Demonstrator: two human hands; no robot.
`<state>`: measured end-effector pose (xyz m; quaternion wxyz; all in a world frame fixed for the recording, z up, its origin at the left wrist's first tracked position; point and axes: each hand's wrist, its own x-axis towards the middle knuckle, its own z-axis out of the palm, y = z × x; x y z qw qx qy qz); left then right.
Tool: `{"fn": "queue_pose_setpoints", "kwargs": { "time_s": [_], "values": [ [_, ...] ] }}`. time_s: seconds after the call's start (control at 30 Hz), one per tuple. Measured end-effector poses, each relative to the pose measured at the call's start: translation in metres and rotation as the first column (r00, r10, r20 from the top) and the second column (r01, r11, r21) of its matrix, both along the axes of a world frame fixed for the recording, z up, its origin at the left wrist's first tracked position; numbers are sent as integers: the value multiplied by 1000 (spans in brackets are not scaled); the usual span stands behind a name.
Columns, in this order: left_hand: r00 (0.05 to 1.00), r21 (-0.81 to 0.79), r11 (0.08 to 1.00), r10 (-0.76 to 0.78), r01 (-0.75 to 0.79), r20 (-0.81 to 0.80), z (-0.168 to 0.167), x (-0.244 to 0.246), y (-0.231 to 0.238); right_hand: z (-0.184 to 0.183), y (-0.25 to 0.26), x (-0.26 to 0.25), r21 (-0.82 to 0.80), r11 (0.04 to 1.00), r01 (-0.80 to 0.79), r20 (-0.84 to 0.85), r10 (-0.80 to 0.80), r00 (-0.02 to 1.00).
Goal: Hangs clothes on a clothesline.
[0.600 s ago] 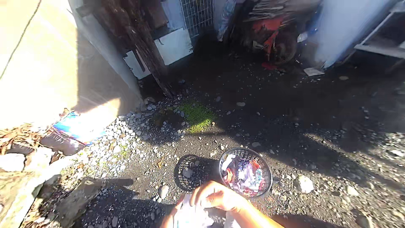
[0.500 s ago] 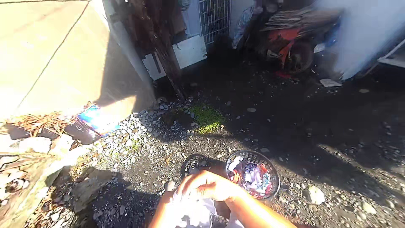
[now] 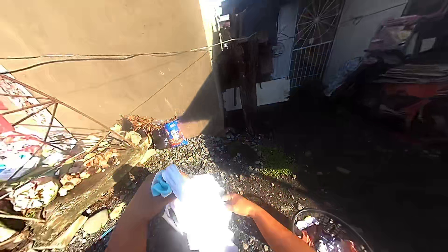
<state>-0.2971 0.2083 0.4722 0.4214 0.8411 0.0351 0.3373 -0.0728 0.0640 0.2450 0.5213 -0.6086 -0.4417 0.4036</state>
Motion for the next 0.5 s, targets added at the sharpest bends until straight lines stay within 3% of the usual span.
{"fn": "queue_pose_setpoints", "kwargs": {
  "time_s": [0.03, 0.1, 0.2, 0.33, 0.37, 0.43, 0.5],
  "values": [
    [995, 59, 996, 74, -70, -69, 8, -9, 3, 4, 1, -1, -66, 997, -45, 45, 48, 998],
    [938, 197, 966, 217, -167, -269, 25, -27, 6, 9, -7, 8, -69, 998, 5, 66, -1, 998],
    [835, 367, 926, 267, -84, -482, 35, -58, 15, 27, -33, 37, 131, 970, 206, -100, -194, 976],
    [562, 517, 852, 391, 78, -729, 34, -89, 11, 97, -80, 50, 299, 921, 248, -299, -157, 941],
    [509, 520, 849, 405, 99, -760, 28, -96, 12, 114, -88, 48, 306, 925, 224, -262, -145, 954],
    [440, 505, 856, 413, 111, -797, 16, -111, 16, 140, -99, 45, 276, 952, 131, -15, -132, 991],
    [489, 518, 852, 422, 72, -763, 4, -129, 19, 160, -107, 43, 230, 973, 23, 275, -88, 957]
  ]
}}
